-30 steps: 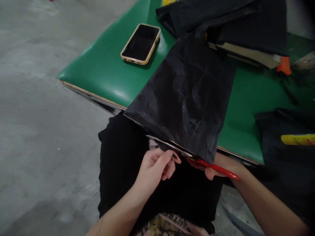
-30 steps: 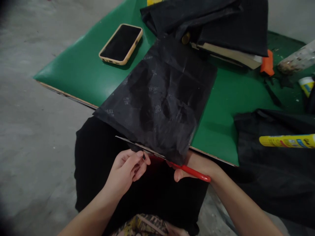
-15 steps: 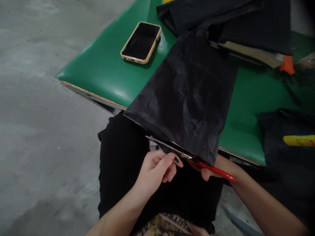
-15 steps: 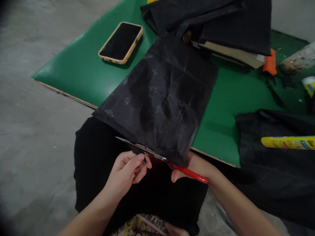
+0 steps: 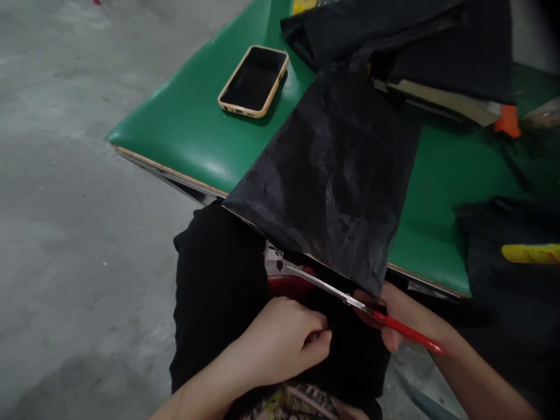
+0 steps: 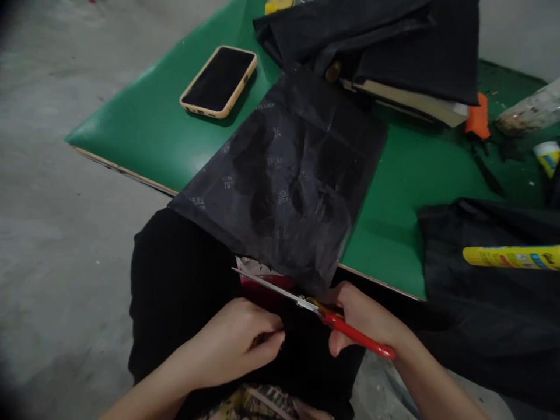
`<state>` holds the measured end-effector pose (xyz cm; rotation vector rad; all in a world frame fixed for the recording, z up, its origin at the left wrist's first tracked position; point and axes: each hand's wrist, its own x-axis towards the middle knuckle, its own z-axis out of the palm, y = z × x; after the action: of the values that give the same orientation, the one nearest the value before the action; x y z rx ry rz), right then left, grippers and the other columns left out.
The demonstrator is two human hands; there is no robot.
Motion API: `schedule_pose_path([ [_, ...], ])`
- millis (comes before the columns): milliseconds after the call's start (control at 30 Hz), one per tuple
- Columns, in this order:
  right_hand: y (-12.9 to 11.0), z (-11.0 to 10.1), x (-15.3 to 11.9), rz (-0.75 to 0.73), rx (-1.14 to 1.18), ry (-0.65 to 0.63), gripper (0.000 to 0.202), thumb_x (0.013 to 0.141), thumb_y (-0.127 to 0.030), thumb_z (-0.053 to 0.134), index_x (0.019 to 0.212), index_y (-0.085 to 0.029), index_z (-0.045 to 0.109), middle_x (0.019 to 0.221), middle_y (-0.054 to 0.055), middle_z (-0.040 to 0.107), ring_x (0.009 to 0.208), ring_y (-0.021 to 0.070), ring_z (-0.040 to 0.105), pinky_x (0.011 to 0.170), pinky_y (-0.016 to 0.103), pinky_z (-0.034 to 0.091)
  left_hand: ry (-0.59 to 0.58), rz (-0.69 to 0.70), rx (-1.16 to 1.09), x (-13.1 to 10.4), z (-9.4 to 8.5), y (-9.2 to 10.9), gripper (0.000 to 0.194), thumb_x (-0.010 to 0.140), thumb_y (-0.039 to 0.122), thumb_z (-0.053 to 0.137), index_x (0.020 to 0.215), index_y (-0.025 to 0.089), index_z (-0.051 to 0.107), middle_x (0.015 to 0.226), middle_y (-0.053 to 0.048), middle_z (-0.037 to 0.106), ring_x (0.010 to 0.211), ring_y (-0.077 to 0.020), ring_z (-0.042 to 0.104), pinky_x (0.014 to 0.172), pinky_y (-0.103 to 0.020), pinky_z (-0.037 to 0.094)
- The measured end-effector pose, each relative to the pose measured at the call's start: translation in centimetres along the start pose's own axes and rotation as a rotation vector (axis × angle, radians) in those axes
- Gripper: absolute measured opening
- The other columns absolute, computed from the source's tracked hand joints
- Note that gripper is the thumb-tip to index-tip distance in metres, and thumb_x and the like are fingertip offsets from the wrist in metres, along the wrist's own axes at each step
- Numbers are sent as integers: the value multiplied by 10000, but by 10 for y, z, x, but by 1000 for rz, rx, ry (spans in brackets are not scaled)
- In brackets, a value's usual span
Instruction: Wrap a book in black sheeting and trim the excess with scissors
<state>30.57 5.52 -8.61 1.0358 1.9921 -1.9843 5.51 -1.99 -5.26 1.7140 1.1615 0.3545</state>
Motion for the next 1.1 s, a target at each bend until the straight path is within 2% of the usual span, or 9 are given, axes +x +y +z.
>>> schedule_pose_path([
  [133, -3, 11, -24, 134, -15, 30, 575, 601, -719, 671, 644, -166, 521, 490, -45, 402, 486, 104, 388, 458, 218, 298, 69, -203, 380, 4, 5, -6, 260, 882, 248, 433, 694, 176, 597, 647, -67, 655, 600, -233, 630, 527, -303, 342],
  [300, -18, 20, -50, 189, -33, 95, 581, 474, -685, 750, 617, -180, 502, 566, -35, 424, 575, 126, 406, 504, 217, 338, 185, -411, 567, 6, -5, -6, 293, 921, 272, 380, 784, 180, 622, 685, -87, 675, 628, -283, 657, 523, -324, 384],
  [467, -34, 26, -70, 252, 68, 113, 472, 713, -655, 593, 830, -198, 599, 719, 12, 509, 634, 143, 454, 543, 231, 379, 266, -496, 642, 7, -24, -2, 233, 896, 136, 396, 955, 156, 621, 809, -110, 689, 685, -295, 664, 548, -339, 424],
  [533, -36, 28, -75, 265, 87, 78, 387, 784, -581, 552, 887, -210, 600, 712, 6, 506, 639, 141, 472, 571, 234, 394, 367, -439, 543, 7, -29, -3, 236, 873, 119, 445, 1052, 155, 595, 961, -124, 678, 786, -291, 663, 620, -352, 459],
  [600, -36, 29, -78, 276, 86, 39, 327, 773, -513, 586, 903, -214, 593, 708, -5, 511, 628, 134, 482, 586, 232, 402, 450, -338, 311, 7, -32, -3, 207, 861, 183, 527, 1058, 167, 591, 1043, -115, 660, 886, -268, 648, 726, -351, 481],
  [733, -32, 35, -83, 282, 55, 19, 253, 729, -406, 622, 902, -224, 594, 730, -3, 545, 658, 148, 509, 590, 228, 407, 427, -266, -260, 4, -33, -1, 324, 786, 368, 674, 1038, 173, 615, 1032, -80, 681, 975, -231, 625, 860, -332, 473],
  [833, -26, 42, -86, 271, 39, 37, 220, 761, -380, 582, 912, -221, 598, 678, -4, 529, 670, 160, 507, 596, 234, 404, 407, -212, -511, 4, -33, 6, 268, 851, 382, 593, 999, 166, 650, 1003, -72, 700, 941, -201, 633, 841, -303, 471],
  [1000, -17, 51, -91, 201, 34, 69, 441, 645, -531, 704, 919, -206, 588, 717, -10, 515, 675, 154, 475, 565, 219, 379, 419, -204, -550, 8, -32, 17, 221, 885, 286, 526, 810, 133, 666, 717, -35, 671, 666, -140, 597, 642, -238, 452],
  [1100, -15, 54, -95, 165, 37, 94, 508, 613, -589, 717, 914, -202, 581, 731, -9, 509, 674, 150, 461, 554, 215, 368, 433, -175, -559, 8, -28, 17, 216, 881, 285, 517, 871, 128, 666, 646, -11, 612, 594, -125, 543, 574, -227, 424],
])
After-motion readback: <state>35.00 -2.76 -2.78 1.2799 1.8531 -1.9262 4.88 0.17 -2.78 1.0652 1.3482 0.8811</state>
